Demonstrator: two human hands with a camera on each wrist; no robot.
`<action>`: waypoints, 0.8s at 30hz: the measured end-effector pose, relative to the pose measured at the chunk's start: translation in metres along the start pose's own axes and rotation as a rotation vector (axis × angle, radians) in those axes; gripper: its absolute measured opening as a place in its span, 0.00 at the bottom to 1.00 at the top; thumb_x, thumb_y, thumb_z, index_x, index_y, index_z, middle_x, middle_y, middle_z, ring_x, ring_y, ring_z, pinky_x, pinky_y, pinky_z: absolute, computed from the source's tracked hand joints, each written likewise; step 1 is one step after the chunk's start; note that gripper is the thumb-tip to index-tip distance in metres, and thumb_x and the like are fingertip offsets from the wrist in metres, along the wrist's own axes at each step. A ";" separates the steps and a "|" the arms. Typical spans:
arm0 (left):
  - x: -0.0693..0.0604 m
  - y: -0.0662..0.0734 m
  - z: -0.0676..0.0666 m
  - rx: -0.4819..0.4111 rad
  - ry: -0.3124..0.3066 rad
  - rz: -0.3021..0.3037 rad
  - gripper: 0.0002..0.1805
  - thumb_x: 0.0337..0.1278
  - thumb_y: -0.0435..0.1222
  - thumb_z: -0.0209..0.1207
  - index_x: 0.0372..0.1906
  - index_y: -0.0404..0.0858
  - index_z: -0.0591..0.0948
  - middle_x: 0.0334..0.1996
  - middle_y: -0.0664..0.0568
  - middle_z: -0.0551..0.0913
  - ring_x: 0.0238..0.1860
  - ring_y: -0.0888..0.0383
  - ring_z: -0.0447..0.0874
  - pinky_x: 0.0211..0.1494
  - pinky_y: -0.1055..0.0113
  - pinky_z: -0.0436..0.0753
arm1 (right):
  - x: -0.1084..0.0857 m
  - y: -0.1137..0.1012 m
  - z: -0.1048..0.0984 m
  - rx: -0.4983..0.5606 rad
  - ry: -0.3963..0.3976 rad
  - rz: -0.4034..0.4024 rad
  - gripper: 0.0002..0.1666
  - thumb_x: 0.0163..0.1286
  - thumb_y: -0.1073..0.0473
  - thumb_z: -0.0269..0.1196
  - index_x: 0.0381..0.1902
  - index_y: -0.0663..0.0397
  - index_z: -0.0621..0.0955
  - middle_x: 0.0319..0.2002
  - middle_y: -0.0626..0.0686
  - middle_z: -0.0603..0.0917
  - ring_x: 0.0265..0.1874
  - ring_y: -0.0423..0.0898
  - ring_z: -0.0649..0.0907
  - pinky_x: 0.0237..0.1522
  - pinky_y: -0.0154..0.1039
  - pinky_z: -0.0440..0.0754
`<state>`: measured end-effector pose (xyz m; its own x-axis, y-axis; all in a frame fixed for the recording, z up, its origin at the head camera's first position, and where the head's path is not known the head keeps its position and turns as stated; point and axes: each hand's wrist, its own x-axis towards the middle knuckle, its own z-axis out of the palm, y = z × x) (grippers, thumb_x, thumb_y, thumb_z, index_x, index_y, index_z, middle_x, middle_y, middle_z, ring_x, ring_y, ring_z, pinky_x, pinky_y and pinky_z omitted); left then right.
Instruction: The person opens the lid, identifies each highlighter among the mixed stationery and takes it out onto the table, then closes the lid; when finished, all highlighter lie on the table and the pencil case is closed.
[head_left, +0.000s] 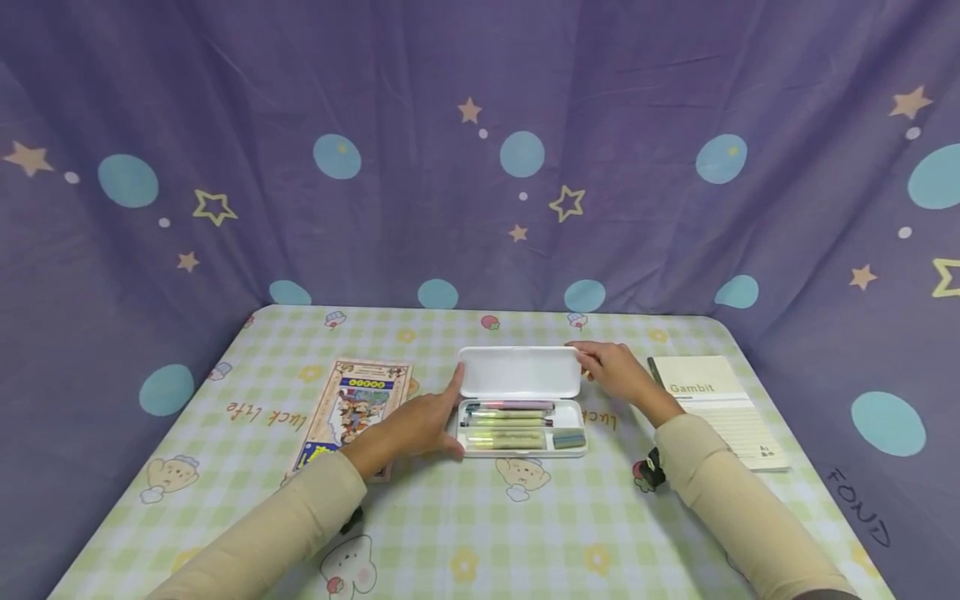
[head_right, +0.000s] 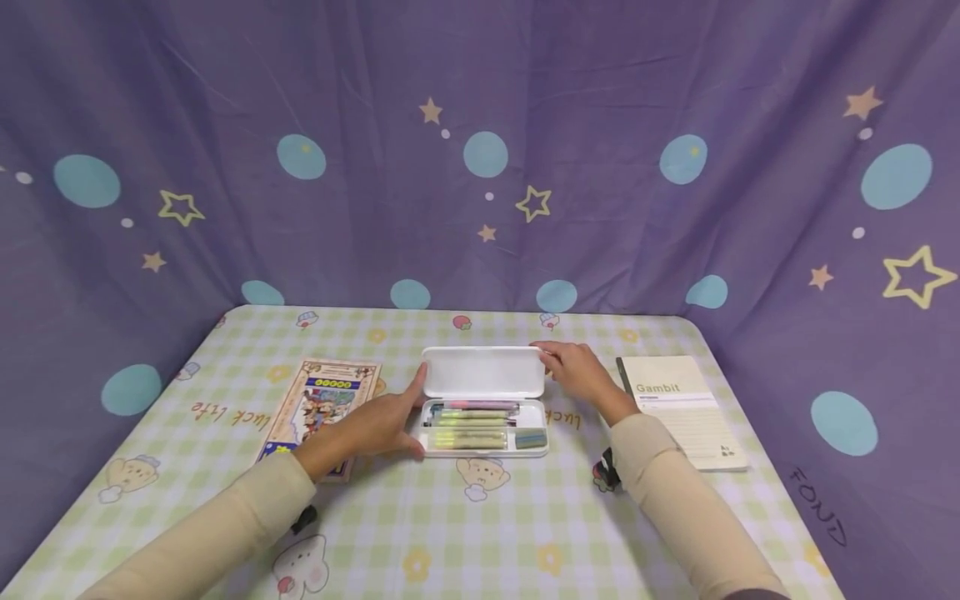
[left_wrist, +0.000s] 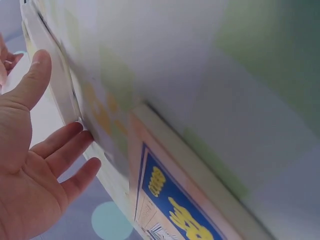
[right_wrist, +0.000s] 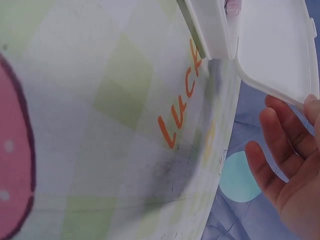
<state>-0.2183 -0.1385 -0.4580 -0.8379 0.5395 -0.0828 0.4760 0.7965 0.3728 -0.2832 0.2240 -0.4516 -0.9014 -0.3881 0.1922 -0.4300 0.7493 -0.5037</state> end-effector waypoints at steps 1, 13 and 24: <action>0.000 0.000 0.000 0.001 -0.004 -0.003 0.79 0.39 0.54 0.78 0.82 0.38 0.31 0.63 0.39 0.82 0.57 0.43 0.86 0.66 0.53 0.80 | -0.001 0.000 0.001 -0.012 -0.001 0.004 0.21 0.79 0.57 0.57 0.66 0.53 0.80 0.29 0.50 0.88 0.26 0.38 0.83 0.36 0.41 0.82; 0.002 -0.001 -0.002 0.015 -0.012 0.025 0.79 0.36 0.56 0.78 0.83 0.38 0.33 0.63 0.41 0.82 0.62 0.44 0.83 0.69 0.53 0.78 | -0.021 -0.003 -0.003 -0.107 -0.036 0.037 0.28 0.76 0.55 0.60 0.69 0.63 0.75 0.39 0.52 0.91 0.35 0.46 0.88 0.45 0.50 0.86; 0.001 -0.002 0.001 0.011 -0.023 -0.014 0.81 0.38 0.58 0.76 0.81 0.45 0.26 0.66 0.41 0.80 0.60 0.43 0.84 0.67 0.53 0.80 | -0.017 -0.005 0.003 -0.077 0.078 0.036 0.16 0.79 0.57 0.57 0.56 0.57 0.84 0.32 0.49 0.90 0.30 0.42 0.86 0.39 0.46 0.85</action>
<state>-0.2202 -0.1393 -0.4598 -0.8380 0.5346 -0.1093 0.4675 0.8067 0.3613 -0.2656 0.2255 -0.4551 -0.9162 -0.3200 0.2414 -0.3976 0.8019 -0.4459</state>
